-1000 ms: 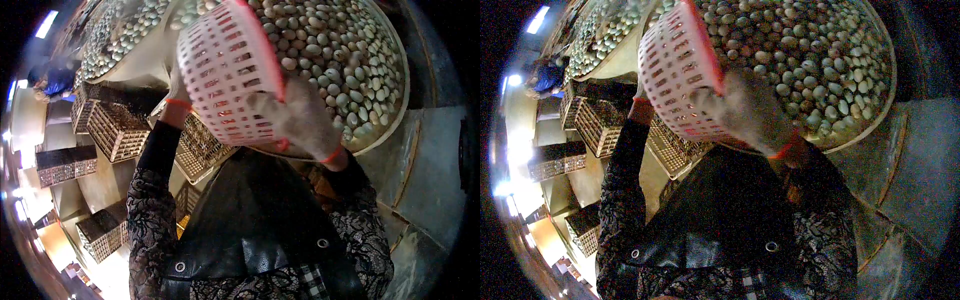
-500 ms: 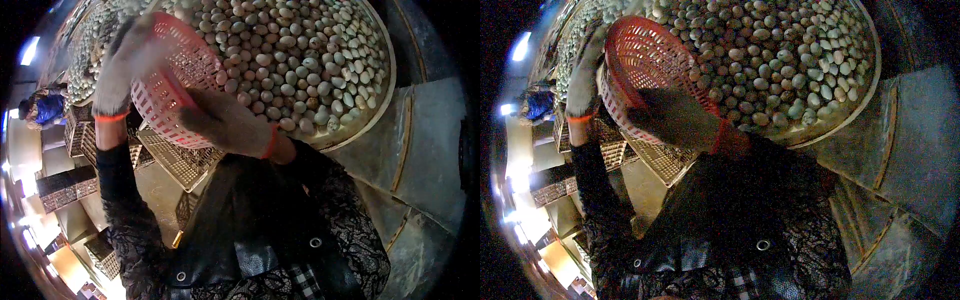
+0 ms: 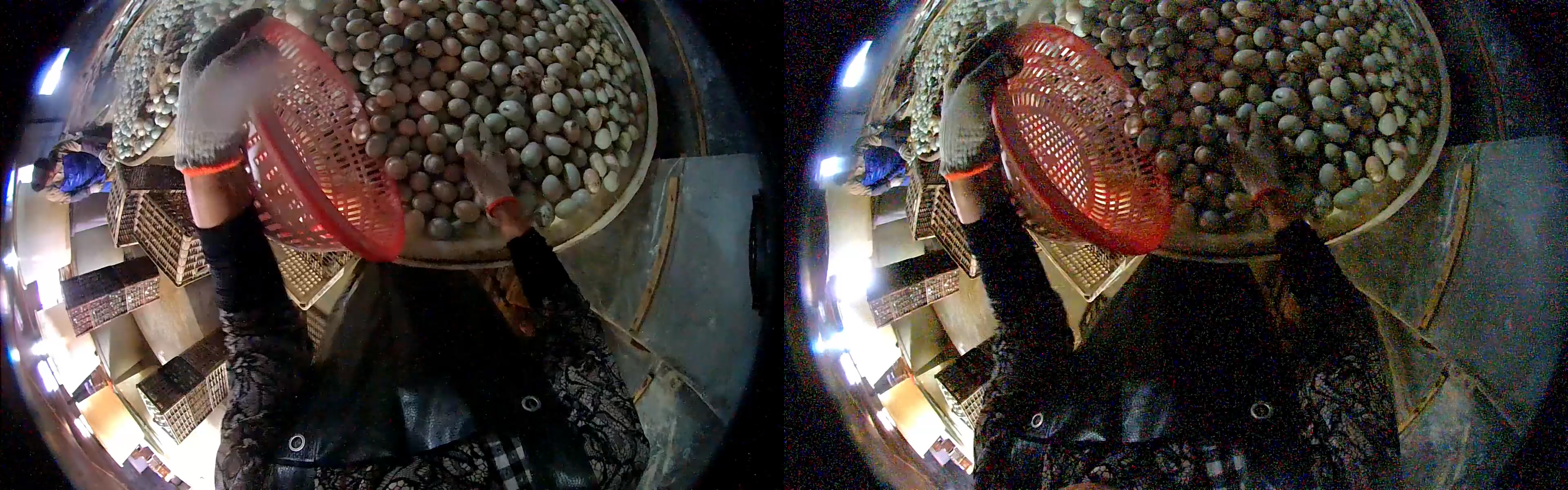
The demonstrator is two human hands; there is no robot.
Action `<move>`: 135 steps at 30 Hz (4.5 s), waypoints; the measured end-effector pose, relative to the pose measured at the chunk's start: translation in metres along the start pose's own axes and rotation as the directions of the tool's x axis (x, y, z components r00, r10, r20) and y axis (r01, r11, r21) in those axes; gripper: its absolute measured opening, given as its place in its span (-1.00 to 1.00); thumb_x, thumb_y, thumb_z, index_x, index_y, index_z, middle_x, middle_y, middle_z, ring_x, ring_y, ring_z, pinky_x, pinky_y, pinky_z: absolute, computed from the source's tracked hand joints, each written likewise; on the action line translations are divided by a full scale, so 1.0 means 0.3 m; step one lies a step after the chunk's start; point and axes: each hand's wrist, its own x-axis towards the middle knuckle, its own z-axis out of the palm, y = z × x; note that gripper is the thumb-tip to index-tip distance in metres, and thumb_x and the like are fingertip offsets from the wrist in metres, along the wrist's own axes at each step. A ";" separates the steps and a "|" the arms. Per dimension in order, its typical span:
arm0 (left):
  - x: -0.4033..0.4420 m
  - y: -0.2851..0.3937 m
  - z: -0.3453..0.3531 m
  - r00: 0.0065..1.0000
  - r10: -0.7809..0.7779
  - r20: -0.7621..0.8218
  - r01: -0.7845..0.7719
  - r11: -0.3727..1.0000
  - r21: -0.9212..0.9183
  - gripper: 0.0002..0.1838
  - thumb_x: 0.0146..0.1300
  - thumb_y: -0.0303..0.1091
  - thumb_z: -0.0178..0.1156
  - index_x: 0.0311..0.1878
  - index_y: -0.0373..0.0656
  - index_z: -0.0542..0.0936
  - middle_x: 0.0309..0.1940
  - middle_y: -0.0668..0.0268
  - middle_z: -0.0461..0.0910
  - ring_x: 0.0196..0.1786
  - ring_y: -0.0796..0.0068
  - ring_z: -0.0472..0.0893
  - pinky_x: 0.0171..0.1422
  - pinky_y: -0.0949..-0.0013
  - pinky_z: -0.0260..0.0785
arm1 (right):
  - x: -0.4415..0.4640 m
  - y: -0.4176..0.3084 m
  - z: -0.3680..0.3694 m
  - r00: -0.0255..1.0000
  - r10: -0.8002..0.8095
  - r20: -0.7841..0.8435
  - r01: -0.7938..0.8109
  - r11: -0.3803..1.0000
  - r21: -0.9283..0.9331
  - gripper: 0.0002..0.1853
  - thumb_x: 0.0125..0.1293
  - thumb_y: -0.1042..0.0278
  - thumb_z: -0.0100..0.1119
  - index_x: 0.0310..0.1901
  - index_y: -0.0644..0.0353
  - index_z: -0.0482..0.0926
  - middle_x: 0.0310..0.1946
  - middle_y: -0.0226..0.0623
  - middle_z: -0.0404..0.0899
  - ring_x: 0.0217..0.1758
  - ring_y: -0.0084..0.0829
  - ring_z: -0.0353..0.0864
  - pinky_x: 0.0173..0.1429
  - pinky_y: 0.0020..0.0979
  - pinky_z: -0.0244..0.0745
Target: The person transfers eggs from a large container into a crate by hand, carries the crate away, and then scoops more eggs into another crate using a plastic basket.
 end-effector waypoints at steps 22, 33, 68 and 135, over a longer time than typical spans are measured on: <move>0.013 0.217 0.163 0.872 -0.489 -0.022 0.370 0.688 -0.624 -0.55 0.05 -0.50 0.20 0.09 -0.28 0.54 -0.14 0.29 0.62 -0.18 0.53 0.57 -0.09 0.51 0.42 | 0.228 0.003 0.066 0.987 0.162 -0.003 -0.132 0.816 0.562 -0.48 0.43 0.00 -0.25 0.26 0.18 0.30 0.20 -0.24 0.34 0.21 -0.27 0.32 0.23 -0.27 0.25; -0.035 0.133 0.160 0.888 -0.448 -0.101 0.295 0.724 -0.623 -0.57 0.01 -0.45 0.21 0.02 -0.28 0.58 -0.26 0.29 0.63 -0.27 0.53 0.58 -0.18 0.54 0.41 | 0.154 -0.073 0.165 0.996 0.026 0.089 -0.071 0.832 0.550 -0.47 0.44 0.00 -0.24 0.30 0.15 0.25 0.25 -0.27 0.28 0.26 -0.26 0.28 0.29 -0.22 0.20; -0.119 -0.168 0.109 0.956 -0.250 -0.155 0.260 0.965 0.044 -0.65 0.13 -0.53 0.15 0.03 -0.34 0.56 -0.09 0.24 0.62 -0.11 0.50 0.58 -0.03 0.51 0.43 | 0.219 0.086 0.123 0.937 -0.341 0.071 0.325 0.781 -0.533 -0.51 0.25 0.33 0.01 0.24 0.14 0.30 0.12 -0.04 0.42 0.06 -0.04 0.50 0.07 -0.18 0.48; -0.241 -0.008 -0.180 0.215 -0.847 0.486 0.976 0.176 -0.127 -0.32 0.11 -0.16 0.22 0.31 -0.13 0.29 0.07 0.30 0.51 0.02 0.45 0.52 0.12 0.27 0.40 | 0.447 -0.257 0.249 0.929 -0.228 -0.291 0.283 0.945 0.163 -0.67 0.33 0.16 0.00 -0.01 0.18 0.51 -0.12 -0.08 0.57 -0.05 -0.03 0.54 0.06 -0.13 0.44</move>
